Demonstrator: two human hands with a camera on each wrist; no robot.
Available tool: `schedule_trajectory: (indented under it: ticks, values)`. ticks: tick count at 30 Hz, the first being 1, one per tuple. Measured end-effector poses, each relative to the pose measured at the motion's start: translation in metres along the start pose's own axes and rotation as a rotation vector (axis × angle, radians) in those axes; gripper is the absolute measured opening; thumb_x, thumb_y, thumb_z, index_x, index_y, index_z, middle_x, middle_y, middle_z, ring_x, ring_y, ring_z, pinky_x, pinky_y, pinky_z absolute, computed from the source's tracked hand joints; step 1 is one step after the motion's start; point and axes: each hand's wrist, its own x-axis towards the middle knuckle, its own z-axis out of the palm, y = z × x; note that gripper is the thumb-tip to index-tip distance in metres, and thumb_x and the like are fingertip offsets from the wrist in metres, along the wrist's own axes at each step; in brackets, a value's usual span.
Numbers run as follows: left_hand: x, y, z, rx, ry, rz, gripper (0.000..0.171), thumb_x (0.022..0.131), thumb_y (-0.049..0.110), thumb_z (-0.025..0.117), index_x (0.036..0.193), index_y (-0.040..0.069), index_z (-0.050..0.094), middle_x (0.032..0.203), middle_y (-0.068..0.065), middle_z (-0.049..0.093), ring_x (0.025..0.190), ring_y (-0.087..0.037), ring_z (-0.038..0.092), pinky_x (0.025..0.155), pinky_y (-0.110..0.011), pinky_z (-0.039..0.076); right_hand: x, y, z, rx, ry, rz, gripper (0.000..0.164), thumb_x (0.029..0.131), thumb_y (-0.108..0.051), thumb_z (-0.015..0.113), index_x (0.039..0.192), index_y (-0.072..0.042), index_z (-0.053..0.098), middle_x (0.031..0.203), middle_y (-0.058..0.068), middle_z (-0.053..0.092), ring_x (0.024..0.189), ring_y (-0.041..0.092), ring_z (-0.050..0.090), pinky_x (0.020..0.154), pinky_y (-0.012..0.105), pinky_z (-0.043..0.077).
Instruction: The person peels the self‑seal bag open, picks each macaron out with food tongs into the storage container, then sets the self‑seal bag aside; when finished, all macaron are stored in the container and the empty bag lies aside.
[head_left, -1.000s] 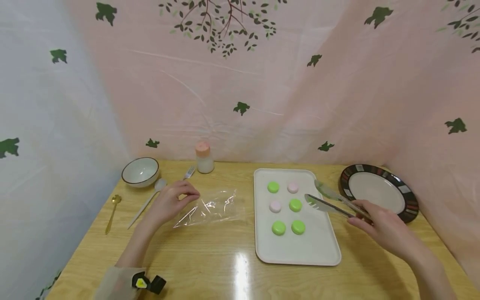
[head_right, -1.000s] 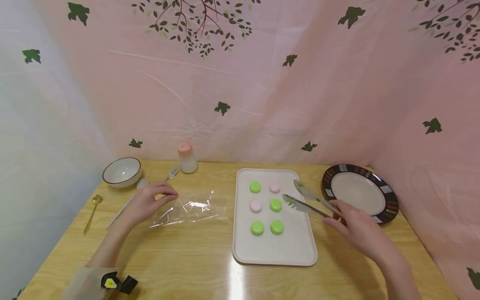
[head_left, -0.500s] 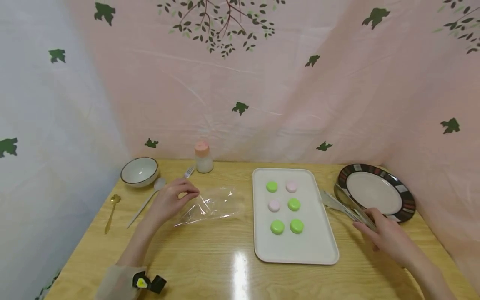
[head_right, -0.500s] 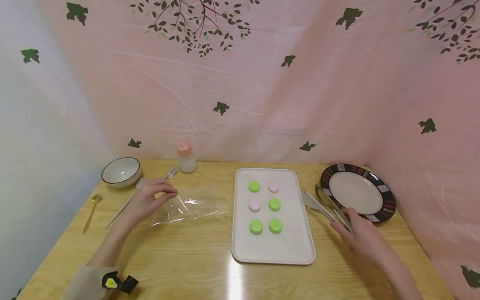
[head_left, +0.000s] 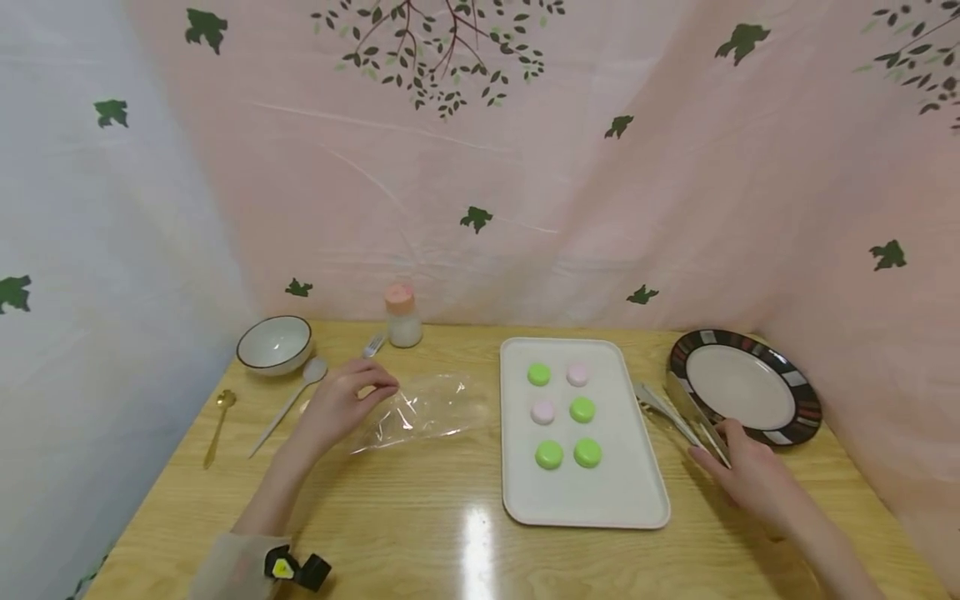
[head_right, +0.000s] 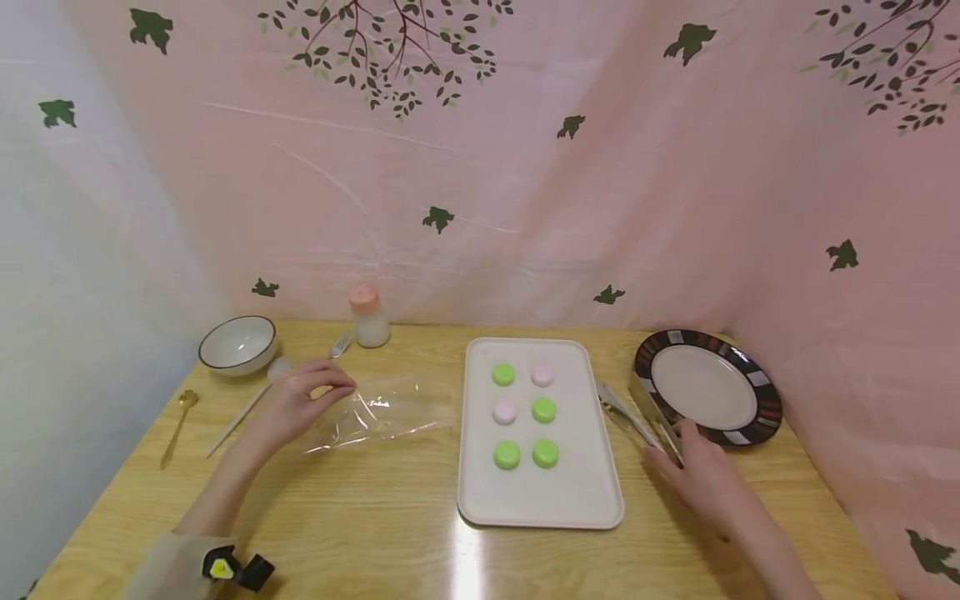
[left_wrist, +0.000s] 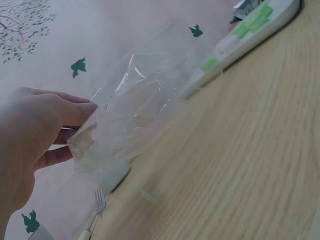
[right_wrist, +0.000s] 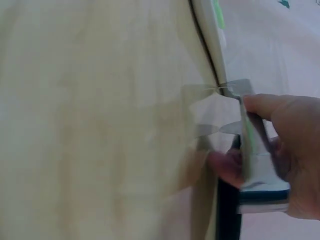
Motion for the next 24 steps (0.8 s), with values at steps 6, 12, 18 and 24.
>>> schedule_trajectory:
  ticks: [6,12,18,24]
  values:
    - [-0.002,-0.002,0.000,0.091,-0.011,0.037,0.007,0.077,0.014,0.077,0.082,0.017,0.073,0.083,0.009,0.065,0.075,-0.005,0.059,0.062,-0.024,0.051,0.006,-0.010,-0.005,-0.063,-0.092,0.021,0.062,0.087,-0.061,0.053,0.096,-0.001,0.041,0.063,0.004,0.048,0.056,0.018,0.047,0.050,0.031,0.035]
    - [-0.005,-0.004,-0.002,0.188,-0.015,0.056,0.008,0.076,0.015,0.078,0.082,0.017,0.073,0.084,0.008,0.066,0.078,-0.008,0.060,0.065,-0.028,0.052,0.011,-0.012,-0.009,-0.104,-0.119,0.028,0.071,0.082,-0.068,0.054,0.095,0.001,0.042,0.063,0.006,0.048,0.054,0.019,0.047,0.049,0.032,0.035]
    - [-0.010,-0.009,0.001,0.273,-0.057,0.064,0.006,0.078,0.019,0.076,0.083,0.020,0.073,0.085,0.010,0.064,0.078,-0.007,0.060,0.063,-0.027,0.052,0.016,-0.011,-0.010,-0.115,-0.129,0.022,0.082,0.079,-0.072,0.054,0.103,0.006,0.042,0.071,0.016,0.058,0.061,0.026,0.057,0.052,0.040,0.043]
    - [-0.014,-0.010,0.001,0.309,-0.067,0.060,0.006,0.079,0.021,0.076,0.085,0.022,0.074,0.084,0.012,0.065,0.076,-0.005,0.061,0.061,-0.025,0.050,0.017,-0.013,-0.017,-0.185,-0.052,-0.057,0.070,0.085,-0.068,0.048,0.103,0.000,0.050,0.071,0.012,0.061,0.061,0.027,0.059,0.048,0.040,0.041]
